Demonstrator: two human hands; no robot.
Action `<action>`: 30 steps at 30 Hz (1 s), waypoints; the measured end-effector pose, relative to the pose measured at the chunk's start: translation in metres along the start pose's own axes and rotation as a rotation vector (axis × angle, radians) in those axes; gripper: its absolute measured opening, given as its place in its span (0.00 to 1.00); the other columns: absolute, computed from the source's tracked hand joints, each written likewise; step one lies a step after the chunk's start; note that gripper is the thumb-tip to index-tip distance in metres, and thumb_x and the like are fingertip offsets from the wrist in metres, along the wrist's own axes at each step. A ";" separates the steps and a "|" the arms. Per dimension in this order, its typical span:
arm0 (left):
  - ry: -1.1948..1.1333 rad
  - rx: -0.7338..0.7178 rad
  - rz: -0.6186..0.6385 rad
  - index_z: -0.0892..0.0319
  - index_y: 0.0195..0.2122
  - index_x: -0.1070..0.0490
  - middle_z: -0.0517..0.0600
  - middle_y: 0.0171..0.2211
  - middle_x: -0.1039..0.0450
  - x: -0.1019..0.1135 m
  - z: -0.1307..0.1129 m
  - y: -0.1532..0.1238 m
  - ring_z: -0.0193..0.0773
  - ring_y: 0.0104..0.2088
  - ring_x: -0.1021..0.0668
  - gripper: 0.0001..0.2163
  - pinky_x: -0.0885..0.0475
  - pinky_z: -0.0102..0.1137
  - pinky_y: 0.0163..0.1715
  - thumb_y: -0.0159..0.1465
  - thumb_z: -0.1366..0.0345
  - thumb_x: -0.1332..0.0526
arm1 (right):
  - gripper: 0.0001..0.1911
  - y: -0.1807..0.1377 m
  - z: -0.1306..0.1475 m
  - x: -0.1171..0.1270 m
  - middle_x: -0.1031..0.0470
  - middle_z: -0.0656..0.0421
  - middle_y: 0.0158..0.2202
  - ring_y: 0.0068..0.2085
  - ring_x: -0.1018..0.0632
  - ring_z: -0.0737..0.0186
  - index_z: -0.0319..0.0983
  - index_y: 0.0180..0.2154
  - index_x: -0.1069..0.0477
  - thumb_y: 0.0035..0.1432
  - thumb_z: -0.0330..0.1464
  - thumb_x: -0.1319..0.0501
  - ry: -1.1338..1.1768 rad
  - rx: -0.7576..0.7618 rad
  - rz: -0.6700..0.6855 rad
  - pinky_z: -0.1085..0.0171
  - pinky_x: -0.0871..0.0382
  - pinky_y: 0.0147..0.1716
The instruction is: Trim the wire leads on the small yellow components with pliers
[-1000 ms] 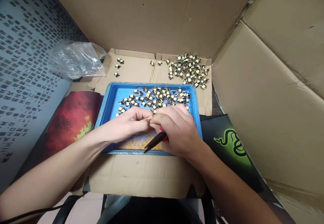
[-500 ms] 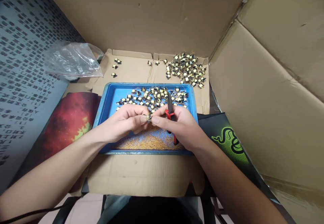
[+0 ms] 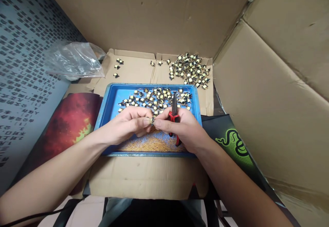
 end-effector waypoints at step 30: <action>0.190 -0.043 -0.120 0.58 0.23 0.39 0.40 0.20 0.44 0.009 -0.008 0.002 0.28 0.23 0.43 0.11 0.48 0.28 0.23 0.61 0.68 0.39 | 0.15 -0.017 0.041 0.011 0.28 0.64 0.31 0.26 0.32 0.70 0.42 0.48 0.19 0.58 0.30 0.28 -0.297 0.265 -0.179 0.67 0.36 0.25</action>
Point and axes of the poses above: each hand's wrist, its own y-axis towards the middle knuckle, its own x-axis out of the back of the hand, z = x × y, the point moved 10 cm from there along y, towards the middle knuckle
